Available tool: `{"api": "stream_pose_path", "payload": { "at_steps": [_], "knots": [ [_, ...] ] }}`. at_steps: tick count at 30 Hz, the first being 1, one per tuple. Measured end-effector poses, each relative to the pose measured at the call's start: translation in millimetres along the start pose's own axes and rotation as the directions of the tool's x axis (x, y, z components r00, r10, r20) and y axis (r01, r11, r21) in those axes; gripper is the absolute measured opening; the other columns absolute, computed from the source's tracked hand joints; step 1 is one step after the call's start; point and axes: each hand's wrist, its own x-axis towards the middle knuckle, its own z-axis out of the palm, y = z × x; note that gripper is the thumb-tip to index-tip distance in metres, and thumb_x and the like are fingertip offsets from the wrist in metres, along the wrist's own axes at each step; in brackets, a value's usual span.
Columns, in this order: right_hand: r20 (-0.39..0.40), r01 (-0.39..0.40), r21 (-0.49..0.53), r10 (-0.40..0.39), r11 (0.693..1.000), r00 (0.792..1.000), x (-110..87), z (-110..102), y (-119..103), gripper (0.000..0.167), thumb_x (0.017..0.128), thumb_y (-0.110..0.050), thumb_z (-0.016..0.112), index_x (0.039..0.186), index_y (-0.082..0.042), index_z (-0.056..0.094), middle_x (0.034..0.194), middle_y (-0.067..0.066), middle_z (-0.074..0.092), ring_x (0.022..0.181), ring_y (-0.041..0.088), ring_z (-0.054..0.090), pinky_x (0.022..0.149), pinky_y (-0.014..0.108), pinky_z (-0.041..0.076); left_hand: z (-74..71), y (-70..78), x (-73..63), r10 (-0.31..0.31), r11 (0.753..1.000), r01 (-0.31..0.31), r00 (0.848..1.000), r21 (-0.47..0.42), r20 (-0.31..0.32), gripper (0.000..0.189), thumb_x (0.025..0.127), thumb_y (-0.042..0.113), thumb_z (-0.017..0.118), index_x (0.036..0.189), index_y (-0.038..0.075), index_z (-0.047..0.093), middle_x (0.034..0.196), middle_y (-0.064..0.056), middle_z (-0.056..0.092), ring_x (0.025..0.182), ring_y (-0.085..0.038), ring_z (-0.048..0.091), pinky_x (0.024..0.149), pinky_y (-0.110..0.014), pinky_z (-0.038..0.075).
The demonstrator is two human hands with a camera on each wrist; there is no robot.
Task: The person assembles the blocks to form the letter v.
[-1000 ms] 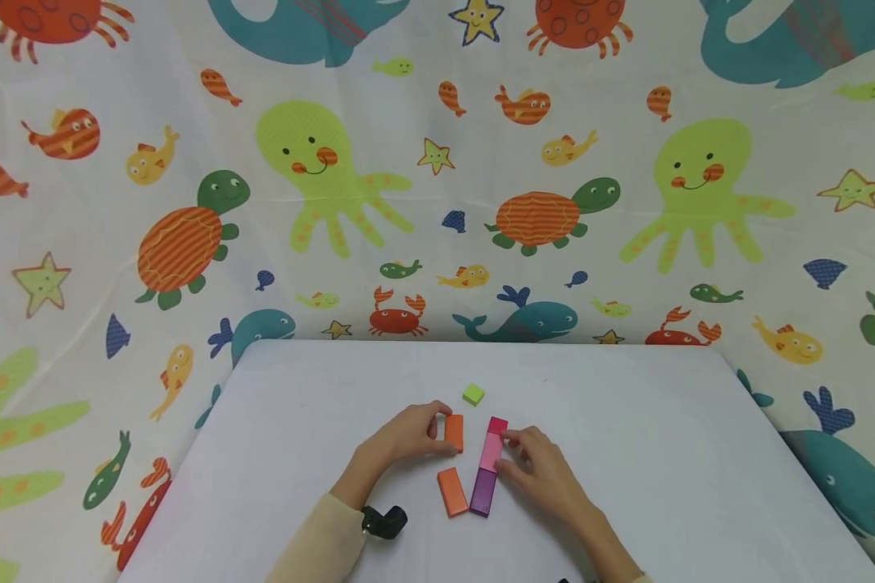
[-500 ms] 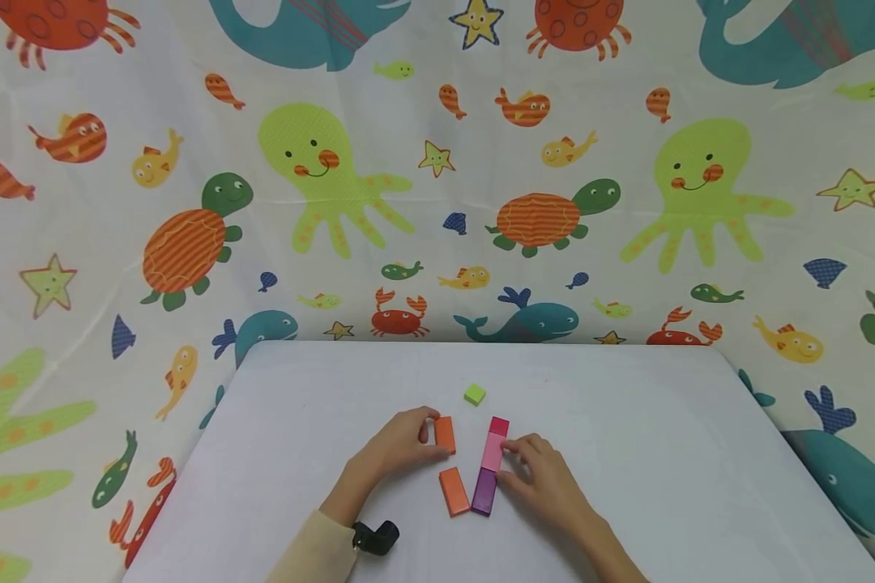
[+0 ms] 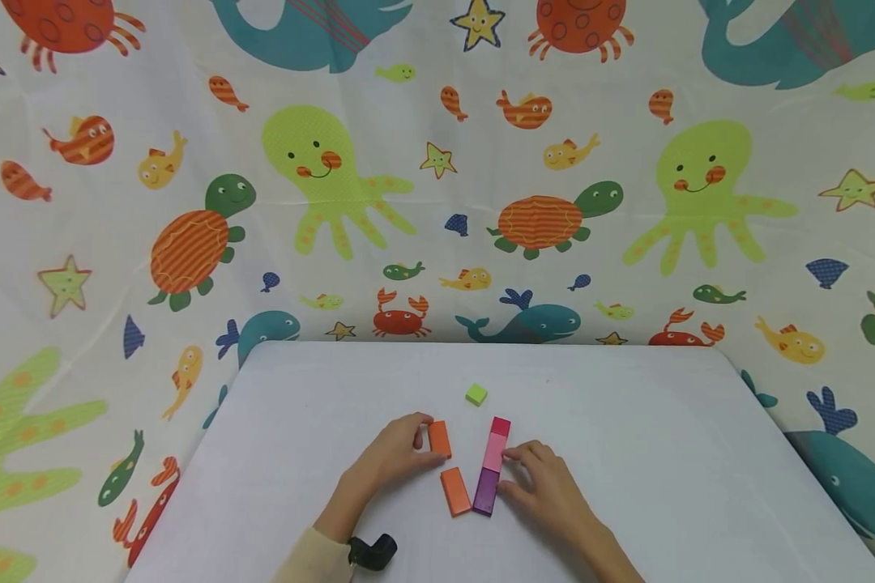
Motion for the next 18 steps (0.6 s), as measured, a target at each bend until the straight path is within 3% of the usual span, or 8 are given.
{"api": "stream_pose_path", "payload": {
  "at_steps": [10, 18],
  "knots": [
    [-0.063, 0.080, -0.055, -0.083, 0.995, 0.995, -6.1, 1, -2, 0.042, 0.073, -0.038, 0.087, 0.109, -0.019, 0.074, 0.103, -0.011, 0.065, 0.097, 0.010, 0.061, 0.084, 0.034, 0.050, 7.6, 0.6, -13.9, -0.007, 1.000, 0.006, 0.998, -0.025, -0.067, 0.066, 0.084, 0.047, 0.077, 0.132, 0.007, 0.058, 0.079, 0.002, 0.051, 0.069, -0.008, 0.042, 0.060, -0.023, 0.036],
    [-0.112, 0.129, -0.090, -0.139, 0.987, 0.984, -11.5, 2, -4, 0.049, 0.068, -0.046, 0.089, 0.107, -0.019, 0.074, 0.102, -0.013, 0.064, 0.091, 0.006, 0.062, 0.078, 0.030, 0.052, 15.6, -2.3, -19.1, 0.043, 0.999, -0.045, 0.981, -0.004, -0.187, 0.050, 0.091, 0.037, 0.071, 0.127, 0.004, 0.062, 0.078, 0.004, 0.051, 0.068, -0.004, 0.041, 0.064, -0.021, 0.037]
  ]
}}
